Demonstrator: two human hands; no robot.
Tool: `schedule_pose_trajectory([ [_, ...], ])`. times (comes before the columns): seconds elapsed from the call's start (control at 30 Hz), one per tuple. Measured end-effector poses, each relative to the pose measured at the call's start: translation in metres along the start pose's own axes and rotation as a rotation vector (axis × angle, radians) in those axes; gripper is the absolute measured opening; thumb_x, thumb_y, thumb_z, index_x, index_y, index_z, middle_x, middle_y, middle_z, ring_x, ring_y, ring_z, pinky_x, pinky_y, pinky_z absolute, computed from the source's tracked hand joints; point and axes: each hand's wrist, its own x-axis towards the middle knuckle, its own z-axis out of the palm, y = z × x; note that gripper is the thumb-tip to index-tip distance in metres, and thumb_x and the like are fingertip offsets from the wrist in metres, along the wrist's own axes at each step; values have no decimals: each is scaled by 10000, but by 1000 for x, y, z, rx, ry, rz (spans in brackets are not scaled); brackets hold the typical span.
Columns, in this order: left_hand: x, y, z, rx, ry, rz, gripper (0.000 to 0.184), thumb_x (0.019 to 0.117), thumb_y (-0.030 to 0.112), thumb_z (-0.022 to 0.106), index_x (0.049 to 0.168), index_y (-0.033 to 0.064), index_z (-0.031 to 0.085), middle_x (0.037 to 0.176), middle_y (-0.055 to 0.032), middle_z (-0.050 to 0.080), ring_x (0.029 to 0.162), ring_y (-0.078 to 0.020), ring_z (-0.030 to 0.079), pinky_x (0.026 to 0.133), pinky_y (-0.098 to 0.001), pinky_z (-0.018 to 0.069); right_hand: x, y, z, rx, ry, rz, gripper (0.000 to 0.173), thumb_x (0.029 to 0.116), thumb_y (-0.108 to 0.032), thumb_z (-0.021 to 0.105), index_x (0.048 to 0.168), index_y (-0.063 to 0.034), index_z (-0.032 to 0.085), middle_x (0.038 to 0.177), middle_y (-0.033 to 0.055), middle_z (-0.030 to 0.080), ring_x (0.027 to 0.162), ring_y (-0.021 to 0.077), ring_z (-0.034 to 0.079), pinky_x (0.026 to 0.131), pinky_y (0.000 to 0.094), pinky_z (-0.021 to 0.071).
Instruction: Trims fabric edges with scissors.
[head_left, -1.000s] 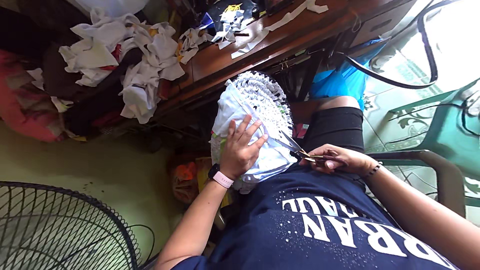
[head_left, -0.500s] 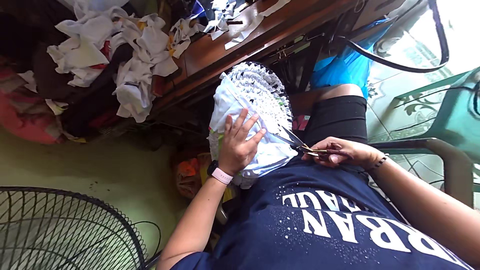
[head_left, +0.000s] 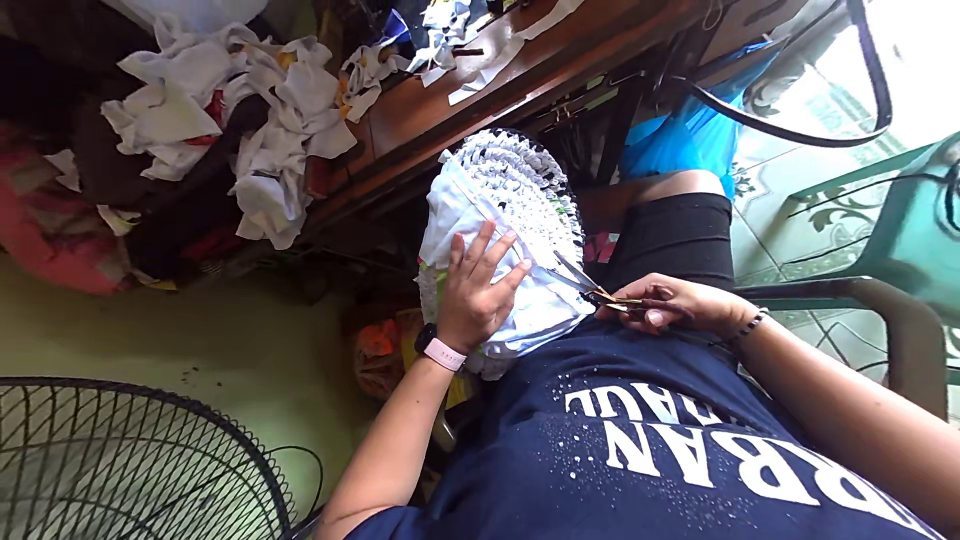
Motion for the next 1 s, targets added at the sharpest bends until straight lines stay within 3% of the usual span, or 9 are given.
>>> schedule_pose_trajectory([
  [0.17,0,0,0,2,2,6,325,1012,210,559,1287,202,732,1525,-146,530,1526,-384,313,1244,-662,125,13,2,3,73,-54,-43,563,865,-614,725,1196,-158,710,715,-131,600,550,-53,498,488,104,392],
  [0.33,1,0,0,28,3,13,346,1024,220,535,1320,188,710,1524,-144,532,1525,-382,316,1245,-658,122,20,9,3,200,-130,-78,577,878,-551,750,1284,-164,619,784,-88,594,591,-47,503,498,91,378],
  [0.63,-1,2,3,28,39,25,343,1017,184,538,1314,155,707,1543,-129,515,1543,-359,286,1255,-652,91,25,15,2,239,-132,-98,602,864,-624,723,1222,-142,688,763,-85,633,569,-30,531,495,109,409],
  [1.0,1,3,2,71,-19,44,358,1030,168,495,1316,92,697,1477,-95,591,1503,-301,388,1255,-633,137,34,15,1,201,-144,-99,659,853,-653,715,1284,-156,675,826,-57,706,610,-6,594,530,130,461],
])
